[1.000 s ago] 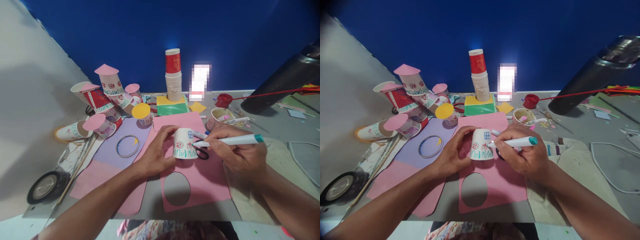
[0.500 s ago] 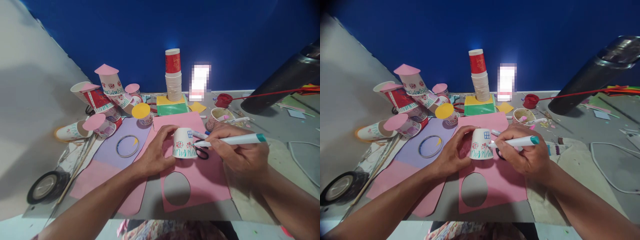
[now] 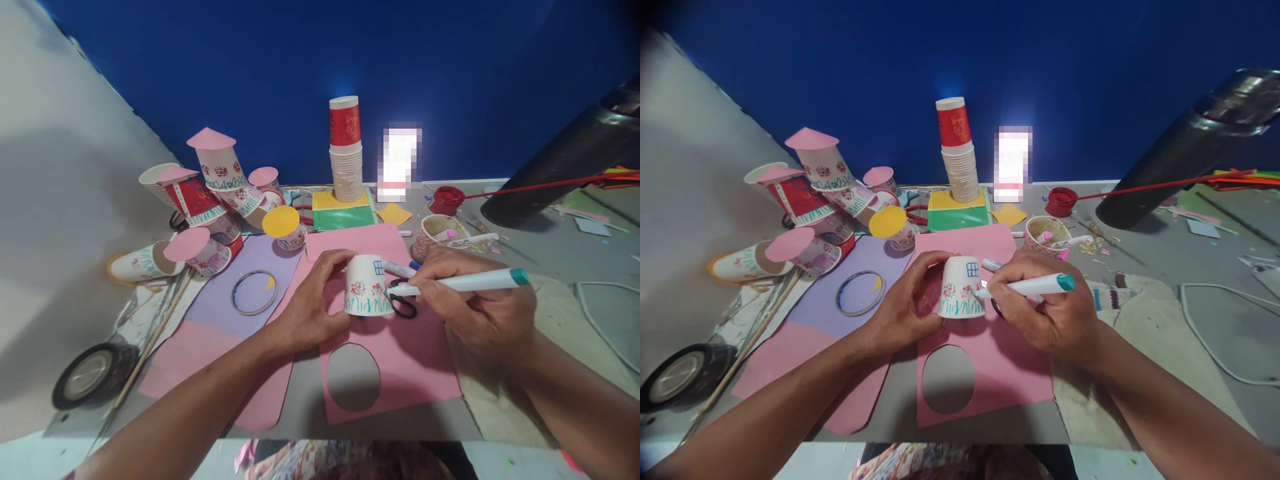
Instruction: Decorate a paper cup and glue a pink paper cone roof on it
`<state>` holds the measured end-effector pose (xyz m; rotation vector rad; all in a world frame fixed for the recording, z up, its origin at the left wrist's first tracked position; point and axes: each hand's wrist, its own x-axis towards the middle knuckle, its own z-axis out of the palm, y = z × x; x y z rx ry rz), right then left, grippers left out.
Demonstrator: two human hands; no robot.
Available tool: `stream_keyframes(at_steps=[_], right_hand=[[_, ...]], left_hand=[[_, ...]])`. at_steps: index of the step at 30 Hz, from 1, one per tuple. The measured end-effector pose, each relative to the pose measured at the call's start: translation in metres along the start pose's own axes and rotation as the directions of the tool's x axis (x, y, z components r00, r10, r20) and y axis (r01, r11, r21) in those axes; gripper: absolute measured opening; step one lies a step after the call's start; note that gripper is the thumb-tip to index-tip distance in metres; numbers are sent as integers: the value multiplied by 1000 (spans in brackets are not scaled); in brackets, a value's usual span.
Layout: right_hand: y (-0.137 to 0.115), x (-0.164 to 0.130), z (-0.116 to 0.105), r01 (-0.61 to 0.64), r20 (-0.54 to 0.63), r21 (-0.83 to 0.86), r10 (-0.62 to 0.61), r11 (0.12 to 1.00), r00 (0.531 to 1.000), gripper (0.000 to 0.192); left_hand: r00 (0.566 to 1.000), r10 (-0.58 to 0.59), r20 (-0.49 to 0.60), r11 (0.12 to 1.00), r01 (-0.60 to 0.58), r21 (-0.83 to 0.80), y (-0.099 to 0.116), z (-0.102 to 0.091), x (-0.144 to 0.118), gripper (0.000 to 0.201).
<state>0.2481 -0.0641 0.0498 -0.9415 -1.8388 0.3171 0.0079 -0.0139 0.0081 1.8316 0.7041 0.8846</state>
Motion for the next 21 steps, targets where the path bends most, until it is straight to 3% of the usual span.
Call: stream_keyframes(at_steps=[6,21], right_hand=[[0,-1,1,-31,-30,-72,29,997,999,15],[-1,0,-1,-23,-50,-71,19,997,999,17]], left_hand=[[1000,-1,-4,1000,1,7,0,0,-1,79],[1000,-7,11,1000,7,5,0,0,0,79]])
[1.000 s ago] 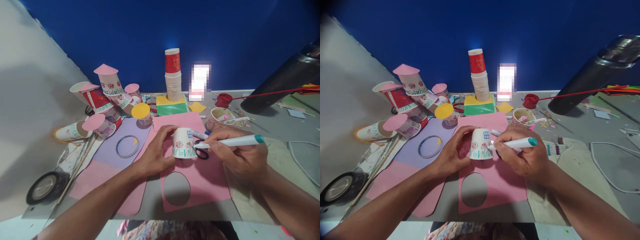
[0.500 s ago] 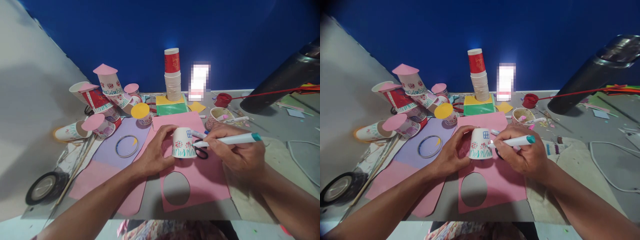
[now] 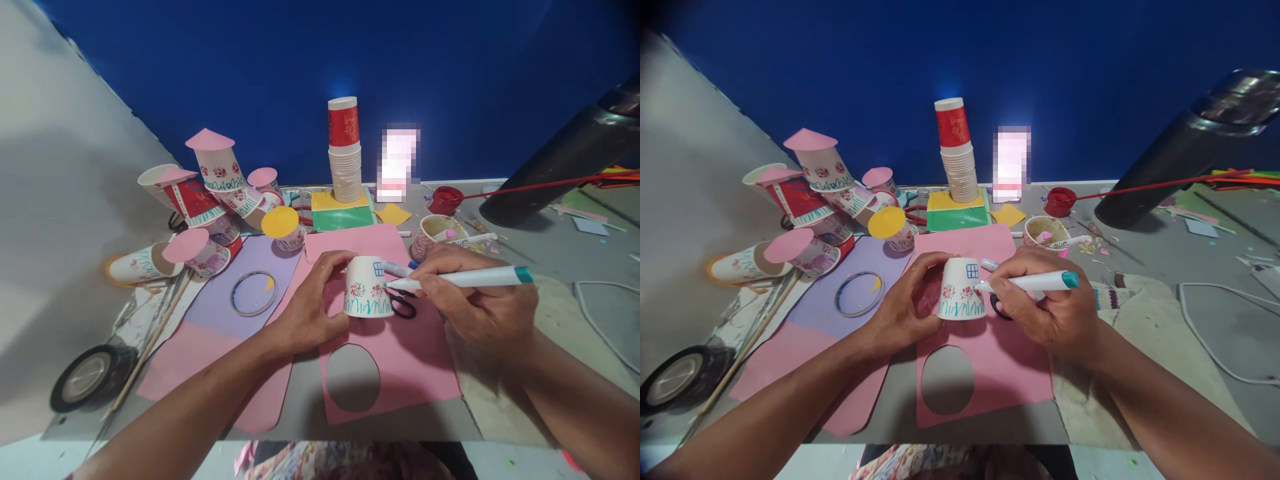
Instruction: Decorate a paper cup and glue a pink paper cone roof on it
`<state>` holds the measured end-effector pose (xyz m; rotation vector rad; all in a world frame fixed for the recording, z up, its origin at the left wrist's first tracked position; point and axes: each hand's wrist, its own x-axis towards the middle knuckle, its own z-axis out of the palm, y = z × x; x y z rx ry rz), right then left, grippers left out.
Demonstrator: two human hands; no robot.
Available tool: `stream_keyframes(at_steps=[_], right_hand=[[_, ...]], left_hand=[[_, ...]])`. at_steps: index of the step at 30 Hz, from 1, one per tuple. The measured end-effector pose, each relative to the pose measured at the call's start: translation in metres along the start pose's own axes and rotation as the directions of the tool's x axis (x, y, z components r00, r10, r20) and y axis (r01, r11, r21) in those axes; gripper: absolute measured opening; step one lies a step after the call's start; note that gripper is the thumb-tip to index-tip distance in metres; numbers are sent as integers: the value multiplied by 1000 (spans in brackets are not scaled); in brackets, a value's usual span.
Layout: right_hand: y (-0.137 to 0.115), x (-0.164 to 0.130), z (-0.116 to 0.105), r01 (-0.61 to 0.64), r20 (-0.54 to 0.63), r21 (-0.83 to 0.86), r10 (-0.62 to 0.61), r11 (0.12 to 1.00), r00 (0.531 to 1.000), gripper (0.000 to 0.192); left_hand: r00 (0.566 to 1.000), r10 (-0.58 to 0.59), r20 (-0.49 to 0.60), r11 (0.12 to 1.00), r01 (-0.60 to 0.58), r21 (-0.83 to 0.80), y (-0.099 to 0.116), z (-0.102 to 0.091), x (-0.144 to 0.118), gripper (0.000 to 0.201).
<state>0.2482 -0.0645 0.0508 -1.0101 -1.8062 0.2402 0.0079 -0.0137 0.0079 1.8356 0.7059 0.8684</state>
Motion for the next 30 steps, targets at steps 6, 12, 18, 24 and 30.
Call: stream_keyframes(at_steps=[6,12,18,24,30], right_hand=[[-1,0,0,22,26,11,-22,1000,999,16],[-1,2,1,56,41,37,-58,998,997,17],[-1,2,1,36,59,43,-38,998,998,17],[-3,1,2,19,39,46,-21,999,999,16],[-3,1,2,24,34,3,-24,1000,999,18]], left_hand=[[1000,23,9,998,-23,63,4,-1,0,75],[999,38,17,995,-40,88,4,-2,-1,77],[998,57,17,992,-59,110,3,-2,-1,75],[999,40,21,993,-42,113,4,-2,-1,75],[998,50,25,992,-53,117,3,-2,-1,75]])
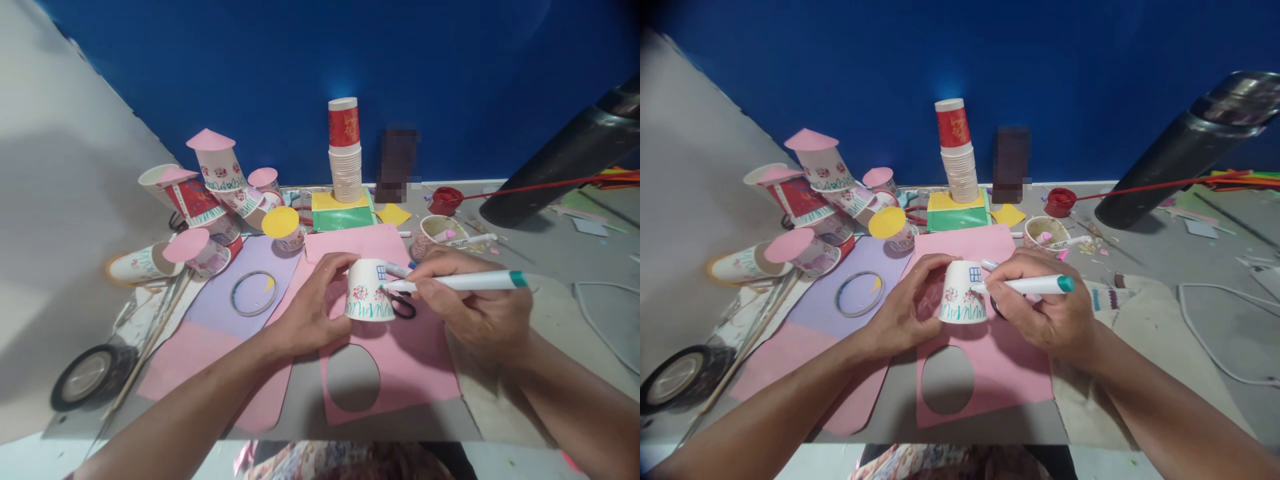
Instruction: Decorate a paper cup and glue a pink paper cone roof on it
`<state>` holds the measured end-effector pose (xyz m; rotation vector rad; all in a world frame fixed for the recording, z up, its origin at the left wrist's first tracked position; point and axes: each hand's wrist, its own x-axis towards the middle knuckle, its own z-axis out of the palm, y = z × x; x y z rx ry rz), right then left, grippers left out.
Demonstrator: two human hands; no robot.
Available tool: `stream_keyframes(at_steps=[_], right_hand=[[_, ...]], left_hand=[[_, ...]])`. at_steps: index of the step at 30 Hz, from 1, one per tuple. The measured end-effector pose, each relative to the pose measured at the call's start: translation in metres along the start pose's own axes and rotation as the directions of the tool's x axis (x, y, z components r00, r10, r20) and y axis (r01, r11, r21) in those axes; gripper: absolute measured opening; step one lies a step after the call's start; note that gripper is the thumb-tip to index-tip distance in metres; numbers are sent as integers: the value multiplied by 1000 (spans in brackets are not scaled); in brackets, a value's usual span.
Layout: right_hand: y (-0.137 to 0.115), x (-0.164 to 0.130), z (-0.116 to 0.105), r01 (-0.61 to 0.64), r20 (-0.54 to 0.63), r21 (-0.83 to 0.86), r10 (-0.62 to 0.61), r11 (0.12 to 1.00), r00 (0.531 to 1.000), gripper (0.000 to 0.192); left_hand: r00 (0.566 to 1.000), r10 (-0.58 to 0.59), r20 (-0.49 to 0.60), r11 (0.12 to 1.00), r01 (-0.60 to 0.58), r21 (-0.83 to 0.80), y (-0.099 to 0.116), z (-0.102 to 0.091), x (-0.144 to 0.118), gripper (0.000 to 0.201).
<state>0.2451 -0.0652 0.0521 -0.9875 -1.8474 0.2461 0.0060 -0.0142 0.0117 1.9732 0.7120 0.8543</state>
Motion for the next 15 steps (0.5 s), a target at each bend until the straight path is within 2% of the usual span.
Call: stream_keyframes(at_steps=[15], right_hand=[[1,-1,-1,-8,-13,4,8,1000,1000,17]], left_hand=[[1000,-16,0,999,16,30,2,-1,1,72]])
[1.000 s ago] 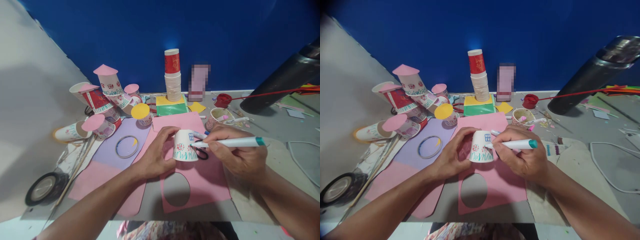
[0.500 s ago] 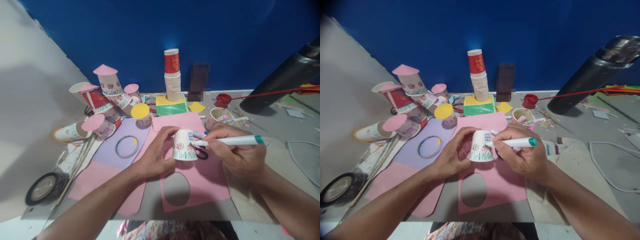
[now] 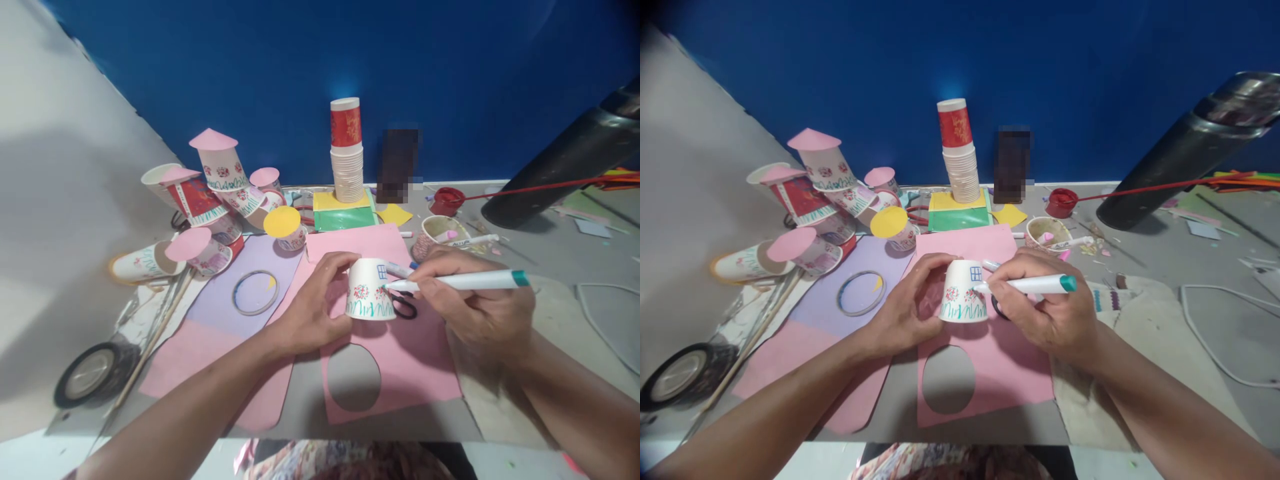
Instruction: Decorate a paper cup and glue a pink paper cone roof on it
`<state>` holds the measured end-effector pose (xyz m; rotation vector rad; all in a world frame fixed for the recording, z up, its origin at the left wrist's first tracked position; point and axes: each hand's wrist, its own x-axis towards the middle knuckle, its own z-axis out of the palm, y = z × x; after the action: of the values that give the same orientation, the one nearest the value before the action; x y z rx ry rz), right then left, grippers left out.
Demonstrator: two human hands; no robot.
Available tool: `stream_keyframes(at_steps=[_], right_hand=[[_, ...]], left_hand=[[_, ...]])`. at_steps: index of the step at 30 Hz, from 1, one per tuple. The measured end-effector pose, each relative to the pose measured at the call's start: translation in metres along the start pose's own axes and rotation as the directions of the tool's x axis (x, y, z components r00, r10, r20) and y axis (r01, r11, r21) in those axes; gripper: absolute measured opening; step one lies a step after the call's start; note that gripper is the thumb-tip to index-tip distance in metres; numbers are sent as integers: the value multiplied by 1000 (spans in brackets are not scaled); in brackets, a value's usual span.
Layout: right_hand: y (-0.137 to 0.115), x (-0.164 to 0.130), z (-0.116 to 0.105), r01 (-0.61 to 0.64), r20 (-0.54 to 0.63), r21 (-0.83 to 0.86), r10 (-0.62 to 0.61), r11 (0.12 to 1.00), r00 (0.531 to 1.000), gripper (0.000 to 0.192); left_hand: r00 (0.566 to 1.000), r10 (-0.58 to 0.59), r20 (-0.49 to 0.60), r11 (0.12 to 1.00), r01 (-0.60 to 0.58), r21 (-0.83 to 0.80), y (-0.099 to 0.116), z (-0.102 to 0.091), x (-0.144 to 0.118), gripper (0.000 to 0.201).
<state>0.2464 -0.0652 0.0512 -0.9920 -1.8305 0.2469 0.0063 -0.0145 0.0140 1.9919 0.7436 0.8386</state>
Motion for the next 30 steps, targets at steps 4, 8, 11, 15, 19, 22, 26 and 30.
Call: stream_keyframes(at_steps=[4,8,11,15,19,22,26,30], right_hand=[[1,-2,0,4,21,63,-5,998,1000,17],[0,-3,1,-2,68,93,-4,996,998,15],[-1,-2,1,8,68,81,-13,997,998,15],[-1,-2,2,-6,74,50,2,999,997,15],[0,-2,2,-8,69,65,4,998,998,15],[0,-2,3,-6,78,68,0,998,997,14],[-1,-1,2,-27,86,66,21,997,996,15],[-2,0,2,-10,75,64,5,998,997,15]], left_hand=[[1000,9,2,1000,-9,-18,-1,1,-1,73],[1000,23,7,1000,-22,-16,-2,0,-1,72],[1000,26,7,1000,-26,-15,-2,0,-1,72],[1000,19,0,999,-19,-32,-1,1,-1,71],[1000,7,2,1000,-7,-25,0,1,0,72],[1000,11,0,999,-11,-32,-1,1,-1,72],[1000,11,0,1000,-11,-23,-2,1,-1,73],[1000,13,-2,1000,-13,-10,-2,1,-1,73]])
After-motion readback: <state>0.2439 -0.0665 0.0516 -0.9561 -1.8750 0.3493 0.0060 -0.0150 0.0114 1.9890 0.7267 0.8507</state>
